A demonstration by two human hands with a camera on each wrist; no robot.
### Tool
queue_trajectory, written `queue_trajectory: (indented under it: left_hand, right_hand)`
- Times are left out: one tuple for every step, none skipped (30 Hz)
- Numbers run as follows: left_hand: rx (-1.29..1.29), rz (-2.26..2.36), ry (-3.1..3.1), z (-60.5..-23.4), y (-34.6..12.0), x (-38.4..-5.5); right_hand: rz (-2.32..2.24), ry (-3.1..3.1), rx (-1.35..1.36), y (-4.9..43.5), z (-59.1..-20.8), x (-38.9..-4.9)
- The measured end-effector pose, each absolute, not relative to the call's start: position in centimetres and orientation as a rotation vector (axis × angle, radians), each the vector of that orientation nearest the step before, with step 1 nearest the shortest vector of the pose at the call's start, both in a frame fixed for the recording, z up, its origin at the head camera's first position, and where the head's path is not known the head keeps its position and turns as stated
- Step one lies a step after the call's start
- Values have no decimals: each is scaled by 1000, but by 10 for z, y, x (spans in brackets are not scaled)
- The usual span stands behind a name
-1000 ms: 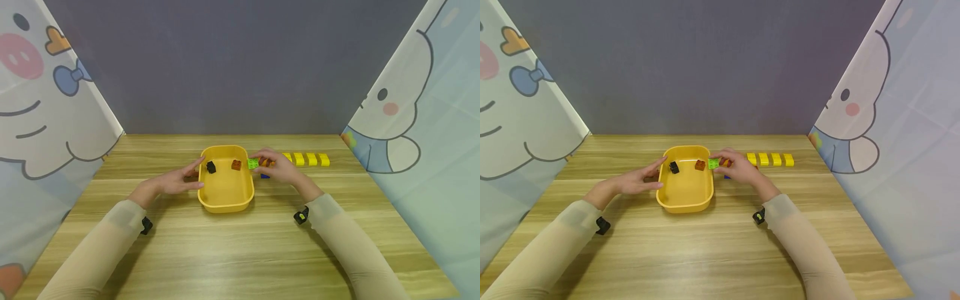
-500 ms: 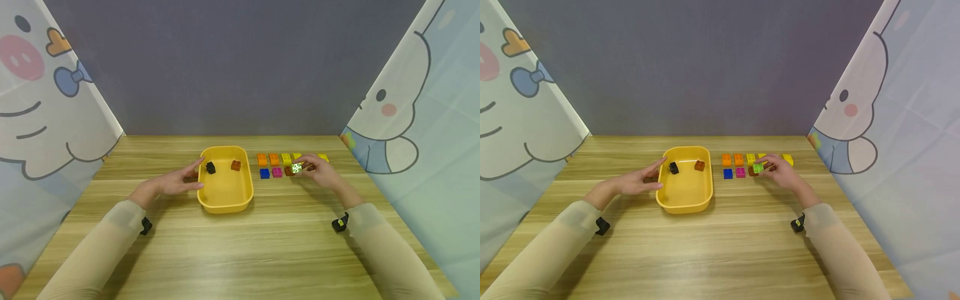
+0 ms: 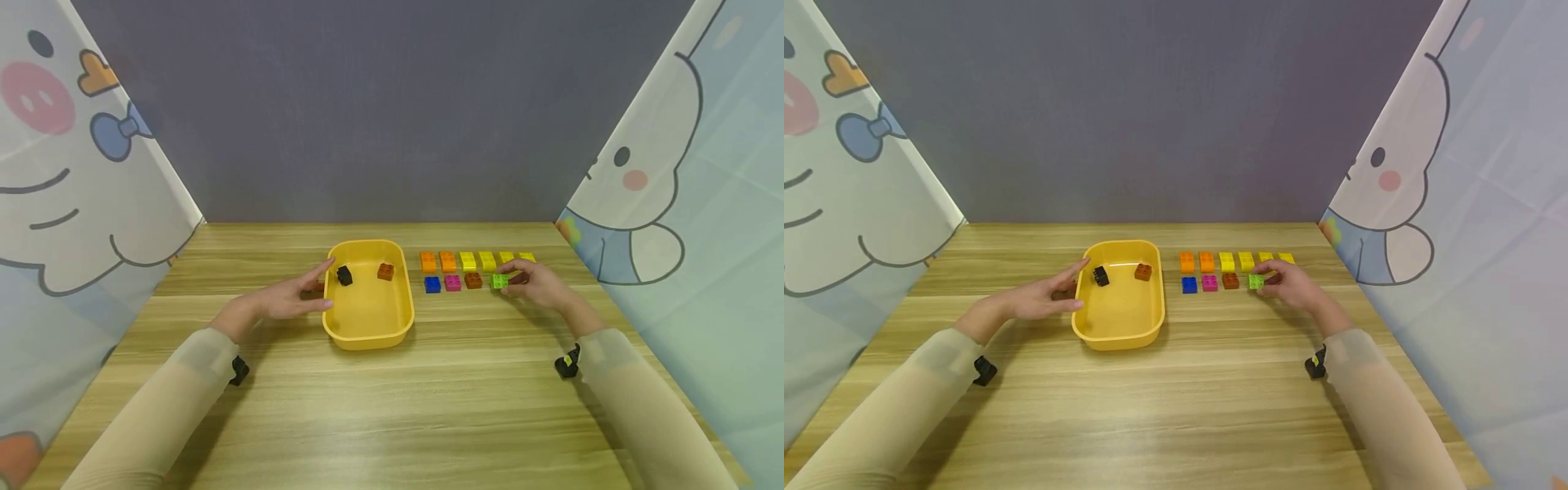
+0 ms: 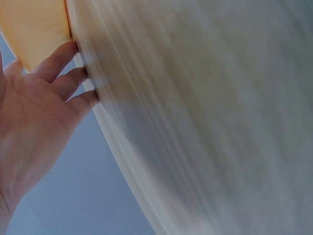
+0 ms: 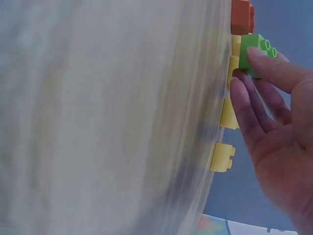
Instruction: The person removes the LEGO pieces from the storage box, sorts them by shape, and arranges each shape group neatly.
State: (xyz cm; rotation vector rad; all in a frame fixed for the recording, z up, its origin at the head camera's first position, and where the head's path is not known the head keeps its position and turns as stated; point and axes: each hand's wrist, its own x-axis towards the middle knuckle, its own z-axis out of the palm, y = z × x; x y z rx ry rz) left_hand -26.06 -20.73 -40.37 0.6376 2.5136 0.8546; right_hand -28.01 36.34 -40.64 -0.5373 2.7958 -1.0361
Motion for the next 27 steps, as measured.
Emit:
queue_trajectory:
  left_hand:
    - [633,856,2514,-404,-207,-261]
    - [633,860,2511,-404,-207,-261]
    - [634,861,2512,-405,-207,-261]
    - [634,860,2512,-405,-207,-261]
    - [632,861,2511,-405,-207,-261]
    - [623,865,2510,-405,-207,-261]
    - [621,865,2509,-405,-207,-261]
    - [627,861,2509,-405,-207,-261]
    - [625,858,2511,-405,-207,-260]
    - [624,856,2511,-405,-207,-260]
    - [623,856,2511,-405,-206,-261]
    - [625,855,2511,-405,-206,-261]
    - [628,855,2510,-405,-207,-261]
    - [630,854,2510,-405,-207,-261]
    - [626,855,2510,-405,-207,-261]
    - [630,851,2511,-405,-207,-261]
    - [633,845,2514,-405,-207,-261]
    - [636,841,2516,-405,-207,-261]
    - [635,835,2519,-404,-207,-261]
    - [636,829,2521,-405,-207,-261]
    - [634,827,2522,-404,-207,-261]
    - [633,827,2521,-404,-208,-261]
    - [630,826,2521,-404,-208,-261]
    - [628,828,2520,-404,-208,-261]
    - [626,830,2519,-405,-208,-261]
    - [622,833,2518,-405,-208,-261]
    - [618,833,2518,-405,-208,-261]
  right_hand:
    - [-1022,2788,-525,364,-407,-281]
    - [-1009,2784,-514,364,-407,-283]
    - [-991,2781,-507,365,-408,-284]
    - [-973,2783,-503,365,-409,-285]
    - [-958,2783,-502,365,-410,-287]
    - [-947,2784,-502,364,-411,-288]
    - [-934,2786,-502,364,-412,-289]
    - [-918,2794,-506,363,-413,-290]
    - [-901,2798,-510,363,-414,-291]
    - [-890,2801,-507,362,-415,-292]
    - [-882,2800,-509,362,-416,-293]
    - [-874,2802,-507,362,-417,-294]
    - [-867,2801,-503,362,-418,-295]
    - [-860,2802,-499,362,-419,-295]
    - [-858,2803,-498,362,-419,-296]
    - [-860,2802,-497,362,-419,-296]
    - [-863,2801,-495,362,-420,-297]
    - [-868,2800,-491,362,-420,-297]
    - [-869,2800,-488,362,-421,-298]
    - [-867,2803,-488,362,-421,-298]
    - [-870,2802,-485,362,-421,-298]
    - [-872,2802,-485,362,-421,-298]
    - [-874,2801,-482,362,-421,-299]
    - [-874,2802,-482,362,-421,-299]
    - [-873,2804,-481,362,-421,-300]
    - [-873,2805,-482,361,-420,-300]
    - [-872,2806,-481,361,-420,-300]
